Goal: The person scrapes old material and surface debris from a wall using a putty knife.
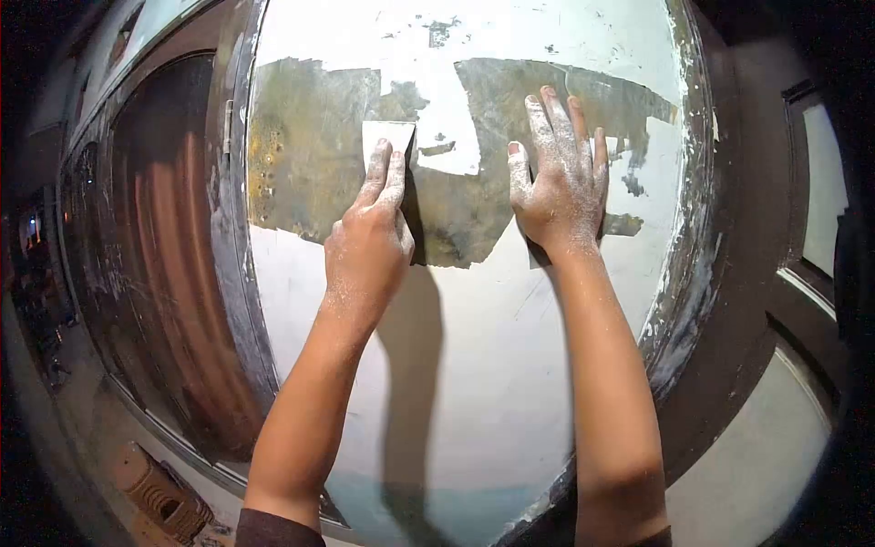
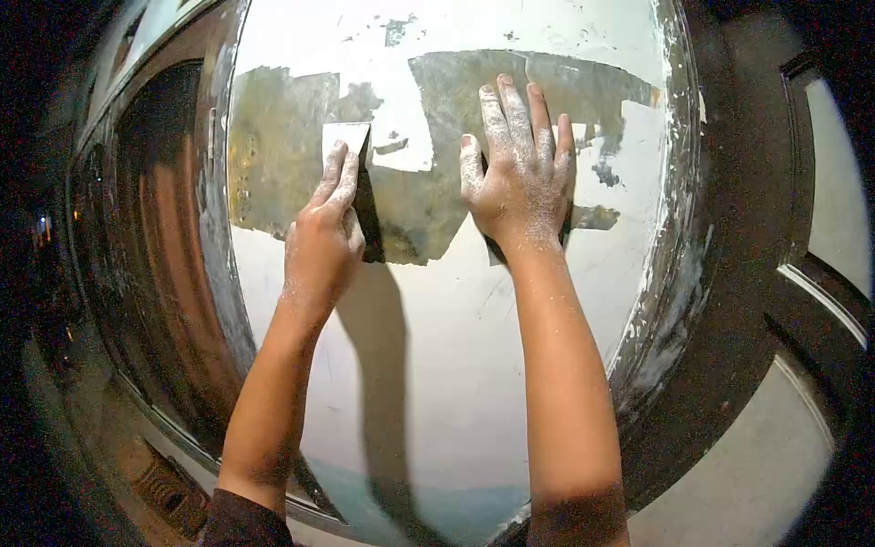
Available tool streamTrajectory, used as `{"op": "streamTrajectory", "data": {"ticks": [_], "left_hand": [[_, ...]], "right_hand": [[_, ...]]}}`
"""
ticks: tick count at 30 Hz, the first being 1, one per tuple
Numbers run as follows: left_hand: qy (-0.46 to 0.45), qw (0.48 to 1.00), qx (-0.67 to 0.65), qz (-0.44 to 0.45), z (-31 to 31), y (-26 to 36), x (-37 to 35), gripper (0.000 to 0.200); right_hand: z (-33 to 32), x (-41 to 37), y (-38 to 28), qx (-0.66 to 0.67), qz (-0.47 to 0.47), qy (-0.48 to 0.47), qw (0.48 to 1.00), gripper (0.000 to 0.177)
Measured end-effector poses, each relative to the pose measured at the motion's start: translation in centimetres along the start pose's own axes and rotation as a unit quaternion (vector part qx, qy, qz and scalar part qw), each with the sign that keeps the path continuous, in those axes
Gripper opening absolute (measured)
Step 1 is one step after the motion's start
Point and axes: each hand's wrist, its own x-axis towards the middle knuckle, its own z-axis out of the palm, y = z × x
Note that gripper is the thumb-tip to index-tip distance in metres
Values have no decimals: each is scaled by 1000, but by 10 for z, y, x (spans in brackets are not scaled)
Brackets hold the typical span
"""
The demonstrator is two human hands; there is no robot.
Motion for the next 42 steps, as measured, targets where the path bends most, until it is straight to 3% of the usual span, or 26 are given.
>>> {"op": "streamTrajectory", "data": {"ticks": [13, 33, 42], "left_hand": [[3, 1000, -7, 2, 4, -1, -21, 67], [12, 1000, -1, 0, 4, 6, 5, 64], [-91, 992, -41, -75, -10, 18, -58, 76]], "right_hand": [[-1, 0, 1, 0, -8, 15, 1000, 58], [0, -1, 0, -2, 0, 15, 1000, 58], [2, -1, 2, -8, -8, 18, 1000, 57]]}}
